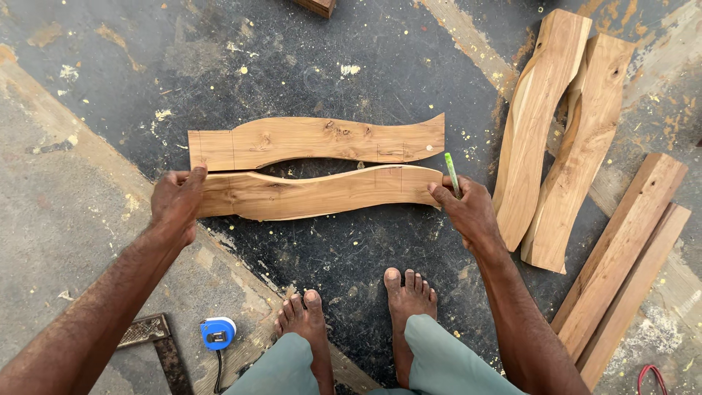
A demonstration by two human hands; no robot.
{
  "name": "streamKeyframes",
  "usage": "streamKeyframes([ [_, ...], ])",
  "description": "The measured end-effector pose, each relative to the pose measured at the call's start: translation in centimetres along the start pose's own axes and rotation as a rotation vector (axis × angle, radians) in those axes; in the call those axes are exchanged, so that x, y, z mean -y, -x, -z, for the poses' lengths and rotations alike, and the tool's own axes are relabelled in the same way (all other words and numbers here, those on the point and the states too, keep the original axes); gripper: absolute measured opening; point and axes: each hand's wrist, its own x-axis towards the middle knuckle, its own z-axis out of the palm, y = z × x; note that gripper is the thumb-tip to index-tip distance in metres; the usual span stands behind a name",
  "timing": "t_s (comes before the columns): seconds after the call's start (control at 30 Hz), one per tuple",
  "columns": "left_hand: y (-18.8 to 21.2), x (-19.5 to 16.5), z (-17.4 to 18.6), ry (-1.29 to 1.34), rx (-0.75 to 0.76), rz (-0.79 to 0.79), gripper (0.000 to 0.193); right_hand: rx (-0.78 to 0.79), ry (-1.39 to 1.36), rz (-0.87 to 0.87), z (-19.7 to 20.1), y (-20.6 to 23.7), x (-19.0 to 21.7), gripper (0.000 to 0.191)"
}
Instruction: The person kneels on the workshop floor marking curved wooden furniture parts with a pencil. They use a try square and a steel rule to draw straight guide lines across the wood, reposition the square repeatedly, and use a tape measure to measure and mark additional pieces.
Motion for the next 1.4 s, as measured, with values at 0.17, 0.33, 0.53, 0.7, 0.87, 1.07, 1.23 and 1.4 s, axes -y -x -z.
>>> streamKeyframes([
  [0.17, 2.3, 3.3, 2.7, 0.337, -0.011, -0.105, 0.031, -0.051, -0.354, 0.041, 0.2, 2.7, -3.0, 0.037],
  [0.33, 4.3, 7.0, 3.7, 0.547, 0.040, -0.187, 0.024, -0.072, -0.461, 0.103, -0.5, 3.8, -4.8, 0.030],
  [0.53, 7.8, 10.3, 1.0, 0.342, -0.104, -0.170, 0.032, -0.019, -0.574, 0.034, -0.3, 5.6, -6.5, 0.032],
  [0.7, 9.2, 12.8, 0.4, 0.504, -0.011, -0.224, 0.044, -0.033, -0.654, 0.006, -1.7, 6.8, -6.8, 0.031],
  [0.87, 9.7, 13.9, 1.2, 0.124, -0.194, -0.271, 0.048, 0.008, -0.321, 0.069, -4.3, 5.2, -4.0, 0.030],
  [1.07, 9.8, 14.8, 1.3, -0.284, -0.324, -0.415, 0.066, 0.037, -0.431, 0.119, -3.0, 5.3, -2.5, 0.025],
  [1.23, 10.8, 13.1, -1.0, -0.531, -0.231, -0.891, 0.091, 0.185, -0.687, 0.317, -3.9, 7.0, -2.4, 0.040],
  [1.4, 11.5, 10.4, -3.5, -0.737, -0.017, -1.091, 0.101, 0.229, -0.334, 0.485, -6.8, 8.3, -1.2, 0.018],
])
